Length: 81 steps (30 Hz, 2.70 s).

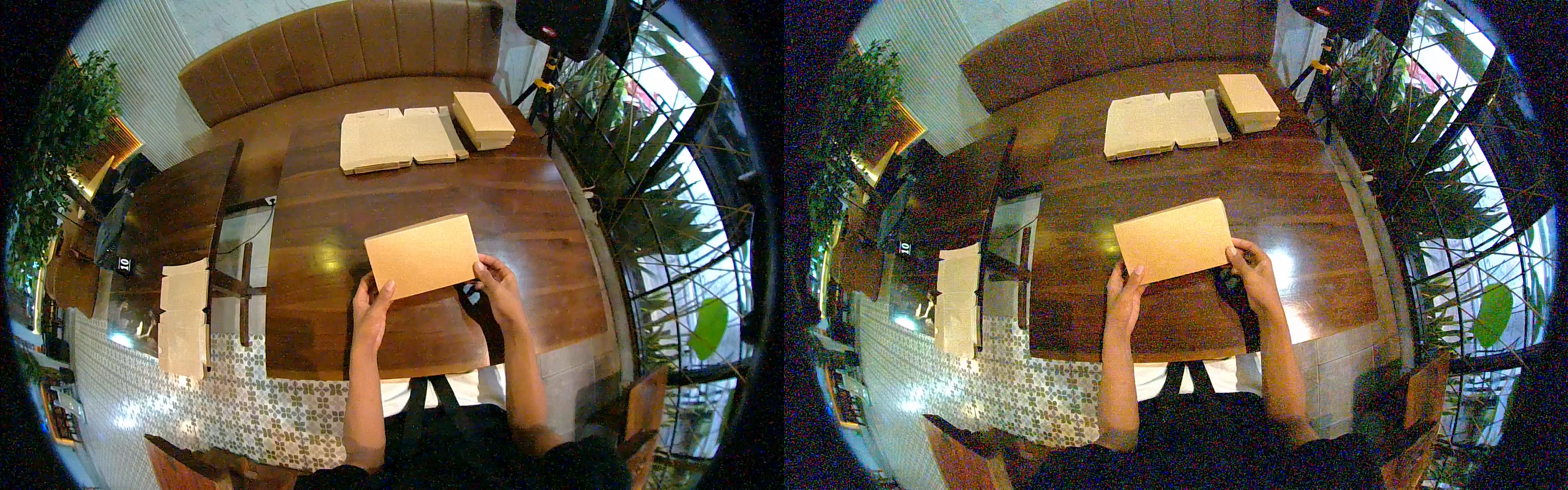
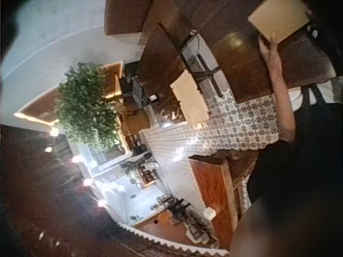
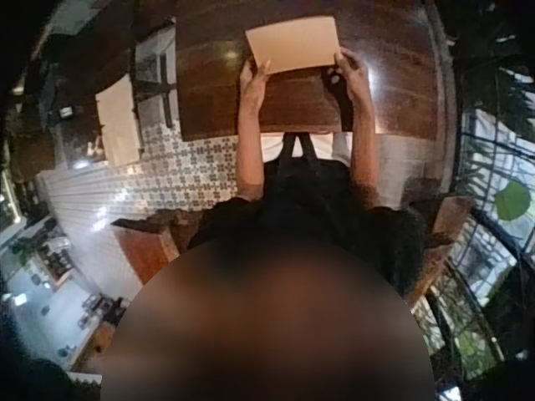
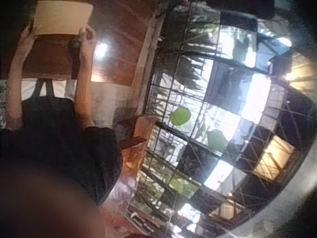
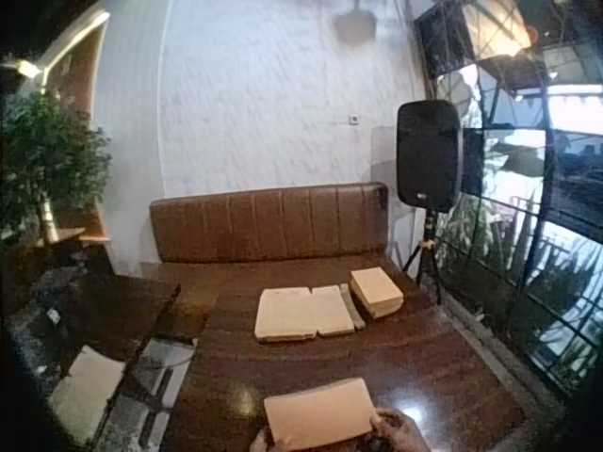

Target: The person assembles flat-packed cardboard boxes by folding the side flaps, inserting tabs into slots, and closing the lids. They handle multiple boxes one at a time, stacking completed units on the table.

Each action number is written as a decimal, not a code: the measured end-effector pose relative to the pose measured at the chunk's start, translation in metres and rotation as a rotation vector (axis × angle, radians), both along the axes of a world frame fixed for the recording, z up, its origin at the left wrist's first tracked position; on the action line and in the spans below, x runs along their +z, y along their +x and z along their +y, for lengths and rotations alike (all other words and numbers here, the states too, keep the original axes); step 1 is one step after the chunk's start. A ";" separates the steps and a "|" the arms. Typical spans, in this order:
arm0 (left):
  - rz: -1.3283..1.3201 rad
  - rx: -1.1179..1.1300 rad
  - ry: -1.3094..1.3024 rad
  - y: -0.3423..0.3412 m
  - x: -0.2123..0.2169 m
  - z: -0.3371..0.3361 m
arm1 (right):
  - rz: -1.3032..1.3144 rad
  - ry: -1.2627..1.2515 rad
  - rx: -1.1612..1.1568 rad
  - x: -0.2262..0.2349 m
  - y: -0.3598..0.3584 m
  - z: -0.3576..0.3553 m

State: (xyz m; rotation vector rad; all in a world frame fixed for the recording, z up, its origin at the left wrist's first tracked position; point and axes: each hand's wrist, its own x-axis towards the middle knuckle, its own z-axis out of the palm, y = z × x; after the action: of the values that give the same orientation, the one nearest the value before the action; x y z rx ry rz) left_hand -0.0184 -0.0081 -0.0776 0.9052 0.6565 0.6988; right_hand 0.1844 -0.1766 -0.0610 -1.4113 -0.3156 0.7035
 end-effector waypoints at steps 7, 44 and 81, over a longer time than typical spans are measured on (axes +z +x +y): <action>-0.108 -0.004 -0.073 -0.002 -0.004 0.003 | -0.088 0.066 0.034 0.006 -0.003 0.003; 0.127 -0.199 1.181 -0.017 0.129 -0.006 | -1.020 0.182 0.580 0.126 -0.042 0.029; 0.072 -0.119 1.281 -0.022 0.113 -0.009 | -1.117 0.331 0.430 0.091 -0.033 0.018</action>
State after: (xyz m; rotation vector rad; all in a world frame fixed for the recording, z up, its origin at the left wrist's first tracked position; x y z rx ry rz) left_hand -0.0403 -0.0173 0.0353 2.1258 0.1356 0.9761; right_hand 0.1512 -0.1584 0.0302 -1.2992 -1.5645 0.1040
